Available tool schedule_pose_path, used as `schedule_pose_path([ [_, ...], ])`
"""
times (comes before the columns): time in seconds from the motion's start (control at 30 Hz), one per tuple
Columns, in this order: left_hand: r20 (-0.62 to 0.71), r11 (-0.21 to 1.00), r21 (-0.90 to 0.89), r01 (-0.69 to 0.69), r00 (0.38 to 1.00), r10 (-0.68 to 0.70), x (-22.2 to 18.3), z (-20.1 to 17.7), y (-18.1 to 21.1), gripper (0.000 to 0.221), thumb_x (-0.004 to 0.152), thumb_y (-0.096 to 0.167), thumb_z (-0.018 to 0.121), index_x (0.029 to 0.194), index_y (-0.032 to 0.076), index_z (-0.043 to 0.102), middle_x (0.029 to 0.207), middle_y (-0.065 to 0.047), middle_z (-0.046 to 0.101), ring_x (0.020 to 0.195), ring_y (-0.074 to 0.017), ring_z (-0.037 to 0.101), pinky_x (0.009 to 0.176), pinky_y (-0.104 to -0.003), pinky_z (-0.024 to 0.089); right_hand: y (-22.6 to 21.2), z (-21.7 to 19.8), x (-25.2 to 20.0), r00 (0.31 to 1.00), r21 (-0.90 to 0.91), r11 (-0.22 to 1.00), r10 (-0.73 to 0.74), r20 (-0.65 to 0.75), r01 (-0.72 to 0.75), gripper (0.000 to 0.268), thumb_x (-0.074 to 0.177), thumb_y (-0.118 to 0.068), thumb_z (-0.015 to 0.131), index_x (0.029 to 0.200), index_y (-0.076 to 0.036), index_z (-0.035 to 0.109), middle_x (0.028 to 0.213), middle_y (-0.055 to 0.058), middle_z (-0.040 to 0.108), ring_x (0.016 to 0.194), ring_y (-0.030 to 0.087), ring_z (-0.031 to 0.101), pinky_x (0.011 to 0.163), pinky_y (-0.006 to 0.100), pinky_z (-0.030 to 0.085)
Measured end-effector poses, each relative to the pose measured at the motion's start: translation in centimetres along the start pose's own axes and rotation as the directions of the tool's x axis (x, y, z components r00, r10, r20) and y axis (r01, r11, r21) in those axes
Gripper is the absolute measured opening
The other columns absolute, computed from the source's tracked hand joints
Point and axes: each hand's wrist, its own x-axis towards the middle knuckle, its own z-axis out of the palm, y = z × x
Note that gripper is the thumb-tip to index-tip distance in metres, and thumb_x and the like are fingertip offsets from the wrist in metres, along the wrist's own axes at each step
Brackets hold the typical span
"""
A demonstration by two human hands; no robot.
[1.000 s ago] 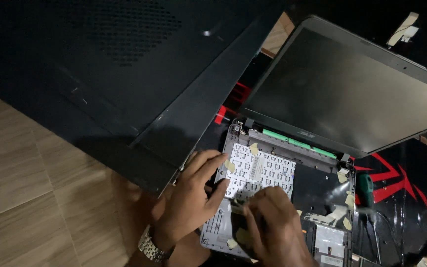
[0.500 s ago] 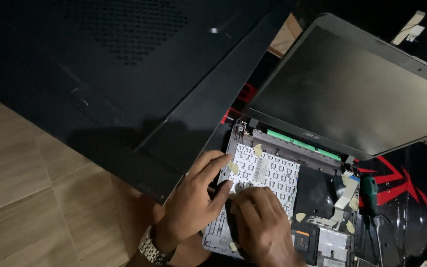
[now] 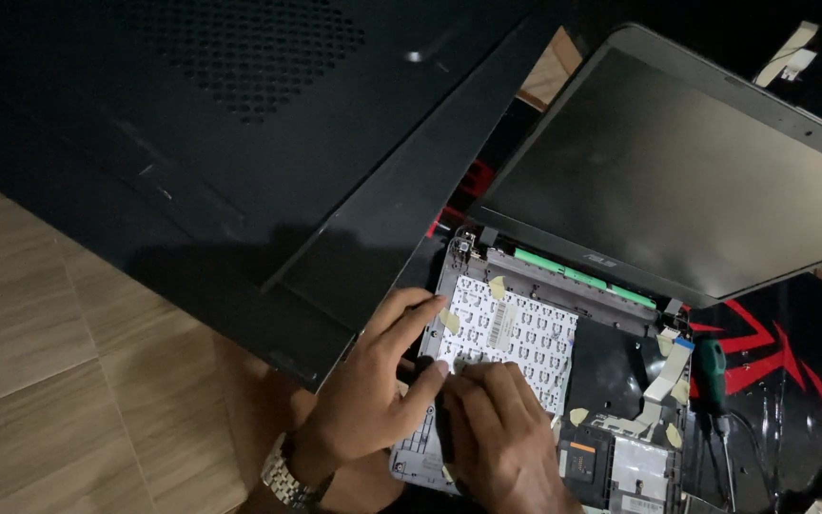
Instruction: The person removes the keyboard from a disassembled laptop by peeling off tape and lifting the unit. They then use a screwdriver to unscrew components on the exposed motherboard, including the cooling fan area.
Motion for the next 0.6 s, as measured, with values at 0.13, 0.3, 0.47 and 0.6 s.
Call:
schedule_pose_path([
  [0.13,0.005,0.999,0.032,-0.031,0.999,0.031,0.0,-0.2,0.0,0.059,0.087,0.013,0.065,0.143,-0.002,0.052,0.139,-0.012,0.054,0.129,-0.0276,0.055,0.110,-0.038,0.047,0.1,0.2,-0.3,1.000,0.021,1.000,0.008,-0.023,-0.007,0.012,0.094,-0.004,0.066,0.100,0.006,0.066,0.097,0.020,0.063,0.084,0.035,0.064,0.066,0.042,0.057],
  [0.3,-0.007,0.994,0.106,-0.031,0.999,0.032,0.1,-0.2,0.0,0.055,0.089,0.012,0.068,0.141,-0.002,0.054,0.136,-0.012,0.056,0.125,-0.0271,0.058,0.104,-0.036,0.050,-0.4,-0.3,-0.1,0.999,-0.013,0.999,-0.048,-0.025,0.048,0.019,0.088,0.002,0.075,0.102,0.010,0.066,0.096,0.021,0.065,0.080,0.033,0.067,0.061,0.038,0.060],
  [0.47,-0.019,0.995,0.081,-0.054,0.998,0.055,-0.1,0.4,-0.8,0.058,0.090,0.011,0.070,0.144,-0.002,0.052,0.136,-0.013,0.055,0.126,-0.0268,0.057,0.105,-0.036,0.051,0.1,-0.6,-0.8,0.996,-0.063,0.995,-0.072,0.050,0.076,0.026,0.090,-0.003,0.073,0.114,0.003,0.069,0.101,0.018,0.065,0.084,0.032,0.064,0.067,0.041,0.055],
  [0.6,-0.025,0.995,0.078,-0.054,0.998,0.056,0.1,0.2,-0.5,0.056,0.090,0.010,0.069,0.142,-0.002,0.053,0.134,-0.012,0.055,0.123,-0.0263,0.060,0.098,-0.035,0.056,0.6,-1.8,-0.7,0.984,-0.049,0.990,-0.124,0.128,0.131,0.018,0.097,-0.012,0.064,0.109,0.001,0.068,0.100,0.015,0.064,0.080,0.032,0.057,0.066,0.041,0.044],
])
